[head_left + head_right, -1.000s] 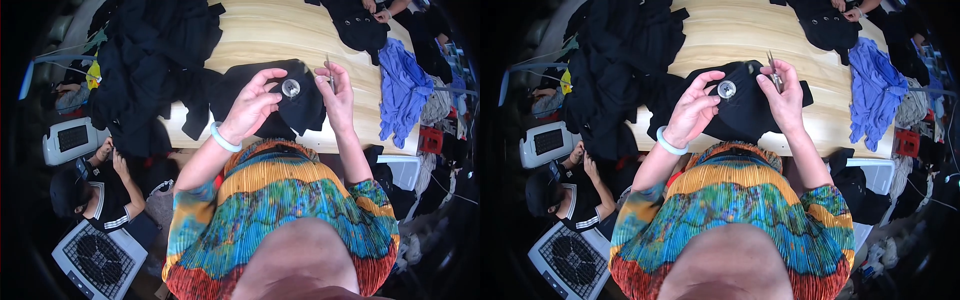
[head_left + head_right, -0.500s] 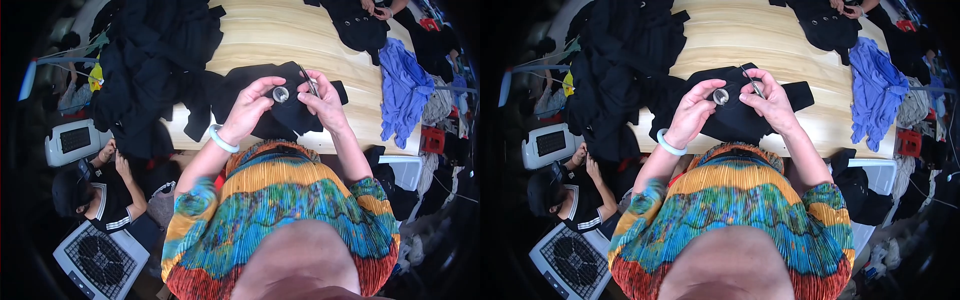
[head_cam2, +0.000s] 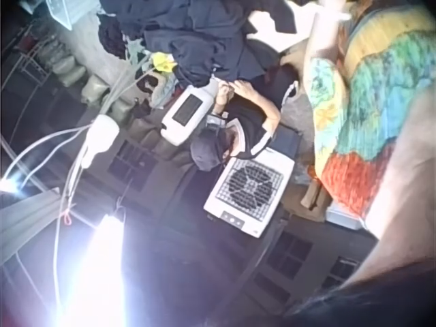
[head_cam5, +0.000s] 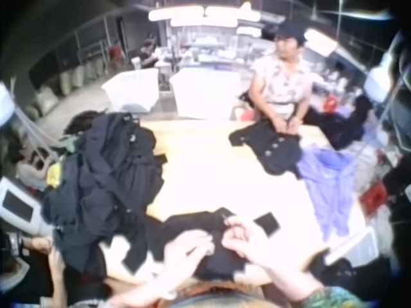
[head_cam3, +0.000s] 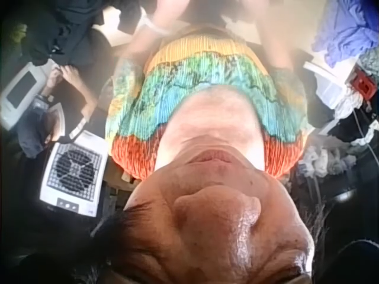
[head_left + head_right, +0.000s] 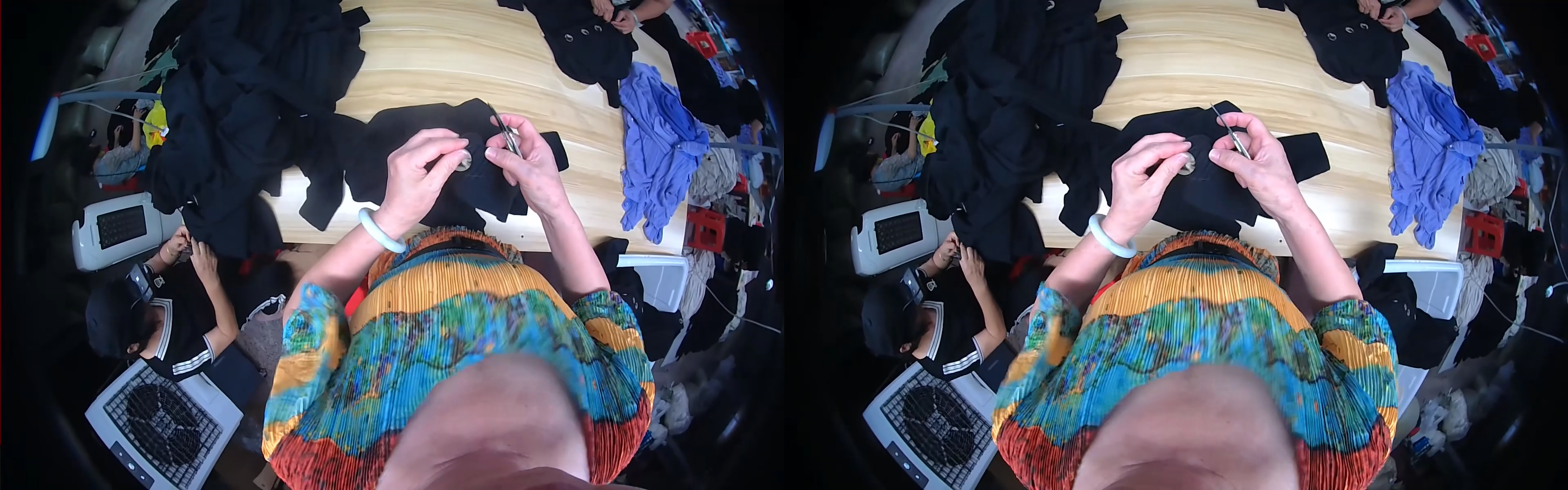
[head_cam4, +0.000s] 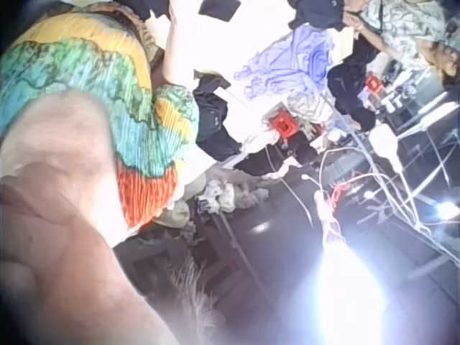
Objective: Trim excess threads from black garments using thread snips.
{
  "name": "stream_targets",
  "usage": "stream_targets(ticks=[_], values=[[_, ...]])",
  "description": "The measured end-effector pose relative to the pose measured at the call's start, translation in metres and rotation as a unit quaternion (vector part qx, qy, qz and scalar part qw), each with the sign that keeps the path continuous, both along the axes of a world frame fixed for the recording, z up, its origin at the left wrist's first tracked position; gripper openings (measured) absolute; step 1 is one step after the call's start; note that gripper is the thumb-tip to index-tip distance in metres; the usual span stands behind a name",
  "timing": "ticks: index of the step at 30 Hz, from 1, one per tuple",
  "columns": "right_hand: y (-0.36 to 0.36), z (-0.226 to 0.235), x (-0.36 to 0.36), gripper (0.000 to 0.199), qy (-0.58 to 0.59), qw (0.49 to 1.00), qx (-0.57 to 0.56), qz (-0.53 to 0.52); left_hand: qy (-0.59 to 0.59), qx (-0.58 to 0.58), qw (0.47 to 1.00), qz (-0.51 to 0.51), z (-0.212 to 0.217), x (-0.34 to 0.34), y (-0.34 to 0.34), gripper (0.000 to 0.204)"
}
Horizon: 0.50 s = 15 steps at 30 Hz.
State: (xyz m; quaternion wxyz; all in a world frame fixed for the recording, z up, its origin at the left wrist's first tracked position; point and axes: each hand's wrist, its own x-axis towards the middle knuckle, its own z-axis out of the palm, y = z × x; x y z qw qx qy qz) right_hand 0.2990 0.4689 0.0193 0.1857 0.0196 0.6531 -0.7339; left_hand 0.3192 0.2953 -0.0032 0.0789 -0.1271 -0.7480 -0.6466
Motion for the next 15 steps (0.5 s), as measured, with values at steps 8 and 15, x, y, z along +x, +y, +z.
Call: stream_targets(ticks=[8, 15], values=[[-0.003, -0.004, -0.002, 0.039, -0.01, 0.999, 0.046, -0.024, -0.254, 0.115, 0.96, 0.011, 0.006, -0.003, -0.001, 0.008], [-0.002, -0.025, -0.002, 0.036, 0.101, 0.982, 0.158, -0.014, -0.407, 0.289, 0.854, -0.149, 0.01, -0.016, -0.012, 0.005]])
